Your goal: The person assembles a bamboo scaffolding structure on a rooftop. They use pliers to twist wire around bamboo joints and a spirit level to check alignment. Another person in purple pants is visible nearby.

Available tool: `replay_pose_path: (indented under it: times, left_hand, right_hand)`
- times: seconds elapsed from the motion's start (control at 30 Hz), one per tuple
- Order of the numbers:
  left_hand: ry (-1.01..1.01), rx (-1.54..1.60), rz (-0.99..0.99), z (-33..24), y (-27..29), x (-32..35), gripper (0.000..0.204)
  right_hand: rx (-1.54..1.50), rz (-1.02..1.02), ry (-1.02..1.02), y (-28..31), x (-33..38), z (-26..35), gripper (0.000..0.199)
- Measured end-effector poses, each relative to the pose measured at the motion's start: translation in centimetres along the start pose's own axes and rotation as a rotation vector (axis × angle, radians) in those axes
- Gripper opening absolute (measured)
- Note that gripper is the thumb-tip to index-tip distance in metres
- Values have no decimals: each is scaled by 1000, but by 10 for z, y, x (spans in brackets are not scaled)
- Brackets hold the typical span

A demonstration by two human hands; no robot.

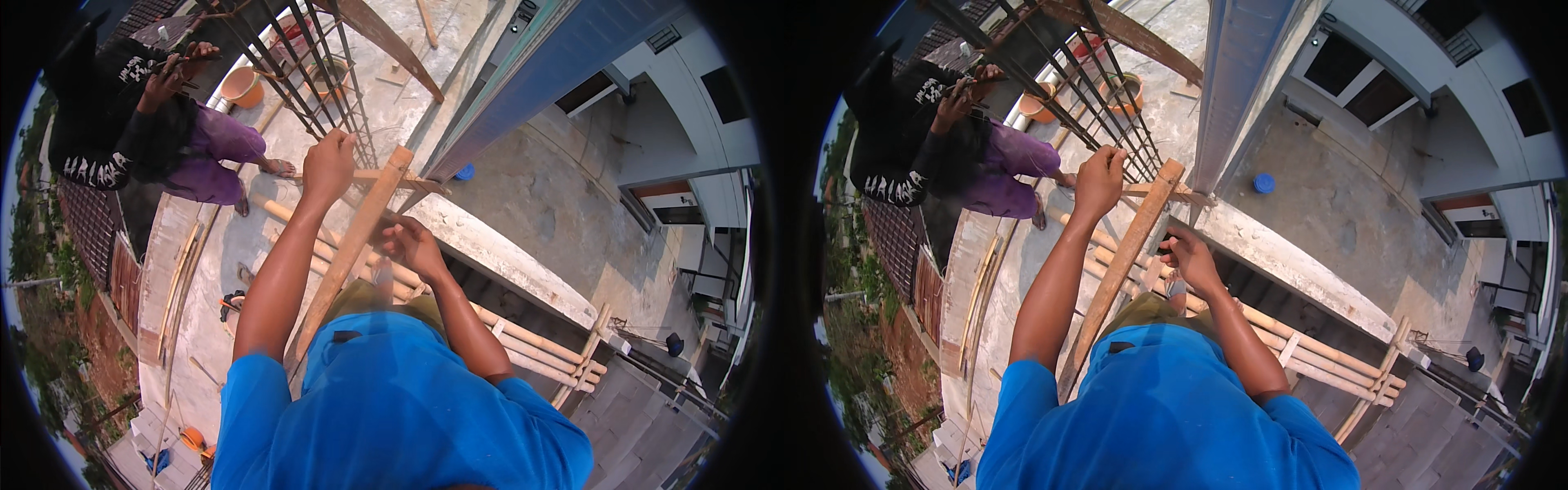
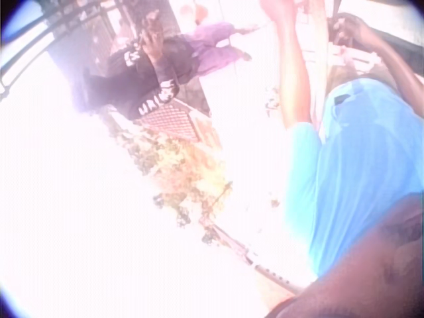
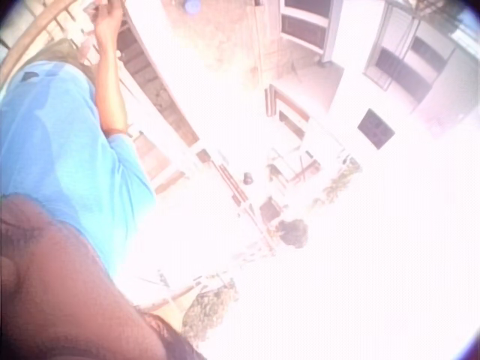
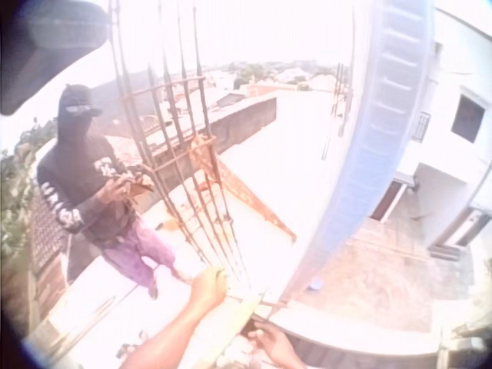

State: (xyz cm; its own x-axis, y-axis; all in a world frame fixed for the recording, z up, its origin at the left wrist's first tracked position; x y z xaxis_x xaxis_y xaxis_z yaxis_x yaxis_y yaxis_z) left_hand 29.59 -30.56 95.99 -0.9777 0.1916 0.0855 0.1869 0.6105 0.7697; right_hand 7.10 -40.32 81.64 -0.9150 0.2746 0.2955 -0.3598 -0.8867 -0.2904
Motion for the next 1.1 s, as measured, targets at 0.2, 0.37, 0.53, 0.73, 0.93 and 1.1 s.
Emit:
replay_pose_path:
  times: [0.2, 0.37, 0.53, 0.73, 0.93, 1.1]
  left_hand:
    - [-65, 260, 226, 8, 31, 40, 31]
    - [-494, -93, 342, -8, 27, 81, 20]
    - [-612, -174, 374, -35, 2, 87, 19]
    - [-759, -205, 409, -49, -7, 80, 19]
    - [-687, -201, 494, -49, 0, 53, 19]
    - [-668, -90, 514, -41, -1, 10, 20]
  right_hand:
    - [51, -98, -36, 41, 38, -6, 38]
    - [-114, -156, 92, 38, 59, 37, 39]
    - [-68, -186, 368, 18, 56, 94, 42]
    - [149, -200, 326, 16, 42, 81, 26]
    - [803, -273, 583, 13, 30, 88, 19]
    - [872, -405, 602, 14, 11, 68, 16]
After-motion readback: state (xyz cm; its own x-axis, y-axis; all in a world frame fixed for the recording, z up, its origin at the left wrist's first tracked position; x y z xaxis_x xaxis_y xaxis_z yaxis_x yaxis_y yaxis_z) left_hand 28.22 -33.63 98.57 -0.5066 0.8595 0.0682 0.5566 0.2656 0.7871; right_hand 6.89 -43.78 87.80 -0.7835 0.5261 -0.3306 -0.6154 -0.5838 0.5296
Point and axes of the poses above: each hand's wrist, its own x-axis away from the middle knuckle, its own y-axis out of the back of the hand, z = x × y, the point moved 6 cm from there along -x, towards the middle knuckle, and after that the axes turned 14 degrees about y, right-handed, at the moved point
